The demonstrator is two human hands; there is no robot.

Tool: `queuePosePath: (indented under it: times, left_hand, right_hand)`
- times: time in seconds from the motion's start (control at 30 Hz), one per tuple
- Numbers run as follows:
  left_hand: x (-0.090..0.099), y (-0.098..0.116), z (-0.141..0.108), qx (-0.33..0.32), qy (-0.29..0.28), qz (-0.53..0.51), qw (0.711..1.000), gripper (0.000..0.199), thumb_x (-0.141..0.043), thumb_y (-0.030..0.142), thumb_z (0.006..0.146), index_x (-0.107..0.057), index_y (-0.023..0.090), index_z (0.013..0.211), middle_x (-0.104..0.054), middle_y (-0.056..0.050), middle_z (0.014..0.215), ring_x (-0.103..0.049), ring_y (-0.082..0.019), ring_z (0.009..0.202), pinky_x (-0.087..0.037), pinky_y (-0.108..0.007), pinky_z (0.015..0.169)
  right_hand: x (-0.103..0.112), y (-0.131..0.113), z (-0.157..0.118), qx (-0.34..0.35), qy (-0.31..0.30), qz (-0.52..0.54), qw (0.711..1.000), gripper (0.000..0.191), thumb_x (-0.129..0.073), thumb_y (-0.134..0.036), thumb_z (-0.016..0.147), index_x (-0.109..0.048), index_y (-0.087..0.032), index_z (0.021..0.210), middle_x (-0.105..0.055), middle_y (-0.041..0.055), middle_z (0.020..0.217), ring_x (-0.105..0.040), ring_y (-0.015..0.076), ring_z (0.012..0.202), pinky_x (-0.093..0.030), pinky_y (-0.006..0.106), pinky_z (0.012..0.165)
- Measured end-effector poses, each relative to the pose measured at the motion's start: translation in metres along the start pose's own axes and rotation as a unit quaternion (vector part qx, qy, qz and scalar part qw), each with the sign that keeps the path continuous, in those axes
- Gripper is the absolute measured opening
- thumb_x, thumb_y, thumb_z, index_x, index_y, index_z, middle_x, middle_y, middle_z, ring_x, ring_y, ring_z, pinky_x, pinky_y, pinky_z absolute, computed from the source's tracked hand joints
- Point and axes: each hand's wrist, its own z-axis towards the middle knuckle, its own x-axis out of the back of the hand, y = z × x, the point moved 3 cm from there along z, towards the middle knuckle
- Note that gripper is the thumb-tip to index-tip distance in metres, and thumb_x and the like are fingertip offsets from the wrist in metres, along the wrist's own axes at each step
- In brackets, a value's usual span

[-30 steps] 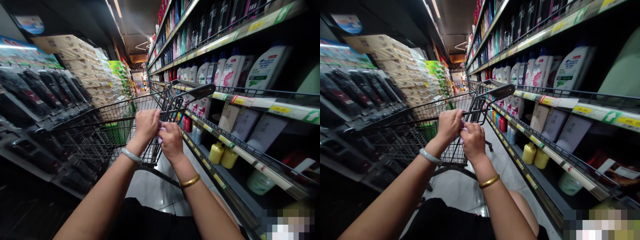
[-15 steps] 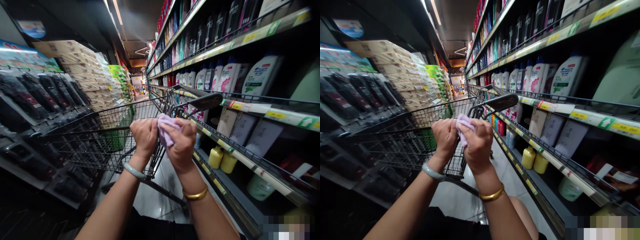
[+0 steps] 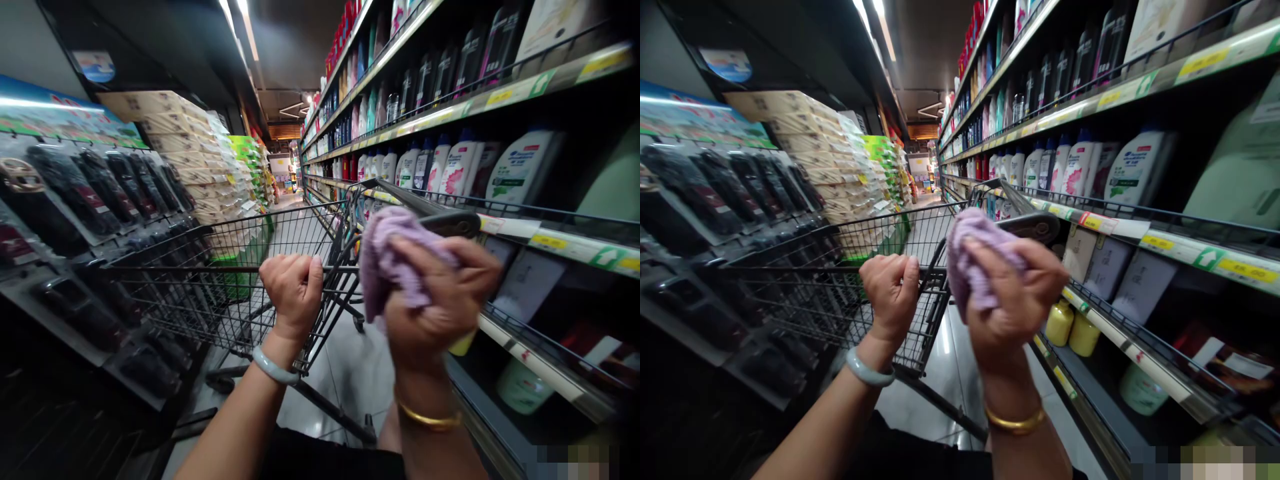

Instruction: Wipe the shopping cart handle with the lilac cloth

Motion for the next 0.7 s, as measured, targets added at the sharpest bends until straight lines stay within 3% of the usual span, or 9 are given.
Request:
queuePosePath:
  times: [0.1,0.17,0.23,0.3,0.37,0.43,0.5,0.6,0.7]
  left_hand:
    - [0.005,0.003,-0.002,0.009,0.011,-0.005,1.0,0.05,-0.042,0.039,0.105,-0.03,0.024,0.059,-0.045,-0.001,0.055,-0.044,-0.019,0.063,-0.032,-0.042,0.074]
    - [0.008,0.004,-0.003,0.01,0.017,-0.009,1.0,0.05,-0.042,0.039,0.105,-0.03,0.024,0.058,-0.044,0.0,0.054,-0.043,-0.019,0.062,-0.031,-0.042,0.073]
    - [0.011,0.004,-0.005,0.005,0.022,-0.019,1.0,0.051,-0.042,0.04,0.105,-0.03,0.024,0.058,-0.043,0.0,0.054,-0.043,-0.019,0.061,-0.031,-0.042,0.072]
    - [0.013,0.003,-0.006,-0.001,0.026,-0.03,0.999,0.05,-0.042,0.04,0.104,-0.031,0.024,0.058,-0.044,0.0,0.054,-0.042,-0.019,0.061,-0.031,-0.042,0.072]
    - [0.016,0.002,-0.007,-0.003,0.025,-0.035,0.999,0.05,-0.043,0.038,0.104,-0.031,0.024,0.058,-0.044,0.0,0.054,-0.042,-0.018,0.061,-0.032,-0.042,0.073]
    - [0.018,0.003,-0.008,0.0,0.023,-0.035,0.999,0.049,-0.044,0.036,0.104,-0.031,0.024,0.058,-0.043,0.0,0.054,-0.042,-0.018,0.062,-0.032,-0.042,0.074]
    - [0.019,0.004,-0.009,0.004,0.024,-0.029,0.999,0.049,-0.043,0.037,0.104,-0.03,0.024,0.058,-0.043,0.0,0.054,-0.042,-0.019,0.062,-0.032,-0.042,0.074]
    - [0.018,0.004,-0.009,0.001,0.031,-0.023,0.999,0.049,-0.042,0.038,0.104,-0.029,0.025,0.059,-0.042,0.0,0.054,-0.042,-0.019,0.063,-0.032,-0.043,0.074]
    - [0.015,0.002,-0.007,-0.007,0.025,-0.028,0.999,0.05,-0.041,0.04,0.104,-0.027,0.025,0.058,-0.041,-0.001,0.054,-0.04,-0.02,0.061,-0.03,-0.043,0.073]
  right_hand:
    - [0.012,0.002,0.01,-0.039,0.07,-0.016,0.997,0.033,-0.069,-0.014,0.095,-0.082,-0.03,0.121,-0.059,0.0098,0.111,-0.064,0.0293,0.111,-0.055,0.05,0.095]
    - [0.01,-0.006,0.005,-0.022,0.023,-0.016,0.999,0.031,-0.071,-0.017,0.095,-0.081,-0.03,0.121,-0.059,0.0104,0.111,-0.064,0.03,0.11,-0.056,0.051,0.094]
    - [0.004,-0.017,-0.005,0.045,-0.063,-0.007,0.997,0.03,-0.075,-0.022,0.093,-0.08,-0.034,0.12,-0.062,0.0081,0.109,-0.063,0.0272,0.105,-0.057,0.047,0.093]
    - [0.003,-0.021,-0.011,0.117,-0.094,-0.003,0.989,0.029,-0.08,-0.024,0.09,-0.08,-0.037,0.116,-0.064,0.0051,0.103,-0.062,0.0235,0.1,-0.057,0.043,0.091]
    - [0.009,-0.017,-0.006,0.115,-0.044,-0.007,0.992,0.029,-0.084,-0.022,0.087,-0.081,-0.035,0.112,-0.062,0.0045,0.102,-0.062,0.0221,0.098,-0.056,0.041,0.088]
    - [0.018,-0.009,0.003,0.06,0.03,-0.014,0.998,0.026,-0.082,-0.019,0.087,-0.082,-0.033,0.109,-0.058,0.0059,0.104,-0.063,0.0228,0.098,-0.056,0.041,0.084]
    - [0.023,-0.006,0.008,0.011,0.063,-0.01,0.998,0.024,-0.078,-0.018,0.089,-0.082,-0.033,0.107,-0.056,0.0071,0.106,-0.063,0.0243,0.1,-0.058,0.042,0.082]
    - [0.018,-0.013,-0.001,0.02,0.0,0.035,0.999,0.021,-0.077,-0.021,0.09,-0.079,-0.031,0.108,-0.057,0.007,0.106,-0.063,0.0245,0.1,-0.06,0.044,0.084]
    - [0.009,-0.022,-0.017,0.118,-0.113,0.037,0.986,0.025,-0.082,-0.023,0.088,-0.077,-0.031,0.111,-0.059,0.0047,0.104,-0.06,0.023,0.102,-0.057,0.042,0.093]
